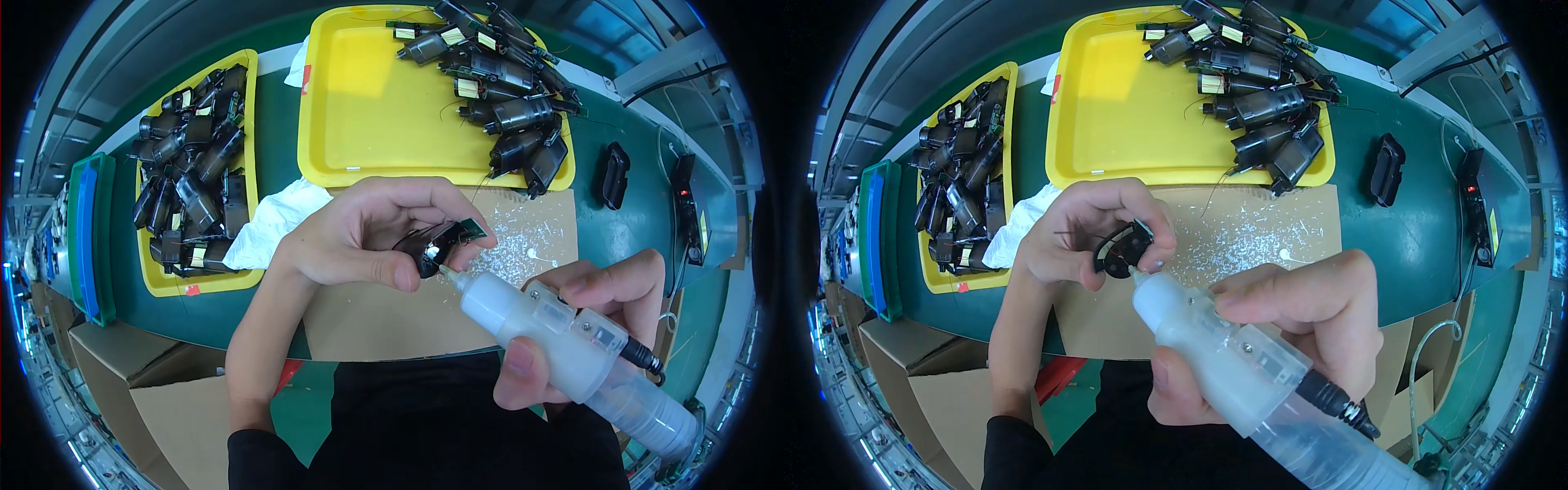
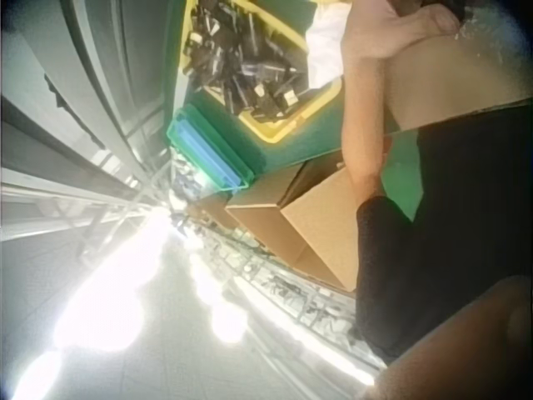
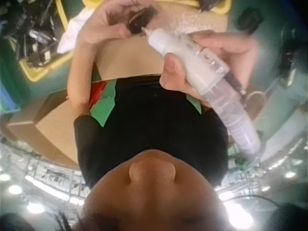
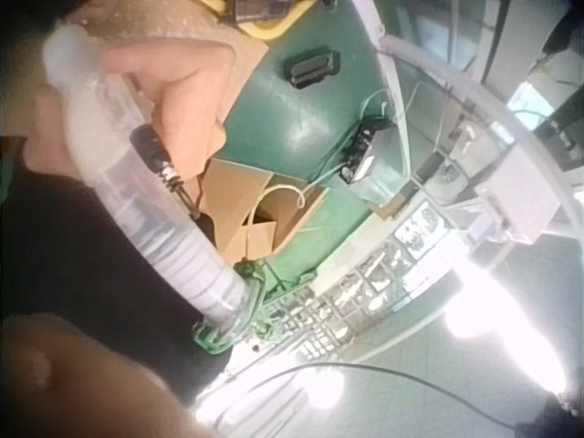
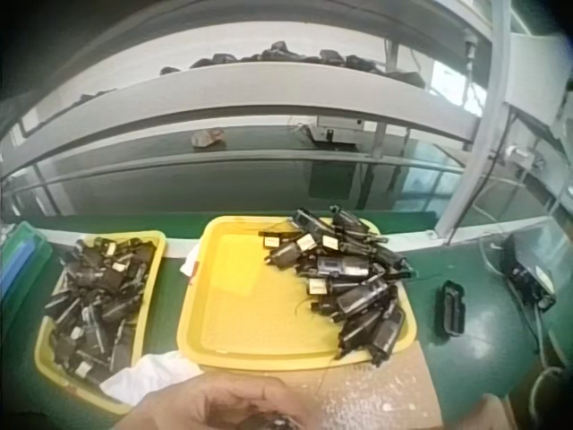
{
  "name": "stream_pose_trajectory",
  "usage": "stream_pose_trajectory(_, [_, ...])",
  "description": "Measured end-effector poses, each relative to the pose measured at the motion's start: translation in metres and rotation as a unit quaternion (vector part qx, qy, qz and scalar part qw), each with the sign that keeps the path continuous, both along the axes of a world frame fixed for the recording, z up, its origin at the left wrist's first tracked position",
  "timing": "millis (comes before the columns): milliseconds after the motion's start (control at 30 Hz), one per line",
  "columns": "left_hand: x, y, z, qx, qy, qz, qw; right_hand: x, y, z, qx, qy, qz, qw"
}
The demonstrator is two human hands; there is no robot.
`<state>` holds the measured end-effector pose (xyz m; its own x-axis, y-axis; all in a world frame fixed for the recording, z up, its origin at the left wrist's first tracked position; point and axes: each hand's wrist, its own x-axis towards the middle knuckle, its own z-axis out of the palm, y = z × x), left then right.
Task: The person repeatedly picks up small black cylindrical components from a yellow tray and applies a clear liquid from a syringe-like dispenser into the open end of each component. After dispensing the liquid, the person places the component back into the tray. The process is repeated for multiple units throughout the clip.
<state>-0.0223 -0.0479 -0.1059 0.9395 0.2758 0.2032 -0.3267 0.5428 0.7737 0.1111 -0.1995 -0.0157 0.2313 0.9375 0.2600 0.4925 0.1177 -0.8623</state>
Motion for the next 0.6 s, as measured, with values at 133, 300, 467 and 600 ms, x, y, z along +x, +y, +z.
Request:
stream_pose_trajectory(133, [-0.0001, 0.0011, -0.0012, 0.011, 0.002, -0.007, 1.000, -0.0036, 0.0014, 0.0045, -0.005, -0.030, -0.002, 1.000])
stream_pose_trajectory(300, [0.0010, 0.0004, -0.0027, 0.004, -0.018, -0.008, 1.000, -0.0042, 0.0001, 0.0023, 0.010, -0.016, -0.001, 1.000])
stream_pose_trajectory(467, [0.0012, -0.0003, -0.0050, 0.010, -0.039, -0.014, 0.999, -0.0042, -0.0025, 0.0023, -0.001, -0.010, -0.007, 1.000])
stream_pose_trajectory(600, [0.0021, -0.0015, -0.0064, 0.008, -0.047, -0.013, 0.999, -0.0015, -0.0011, 0.0074, -0.016, -0.042, 0.005, 0.999])
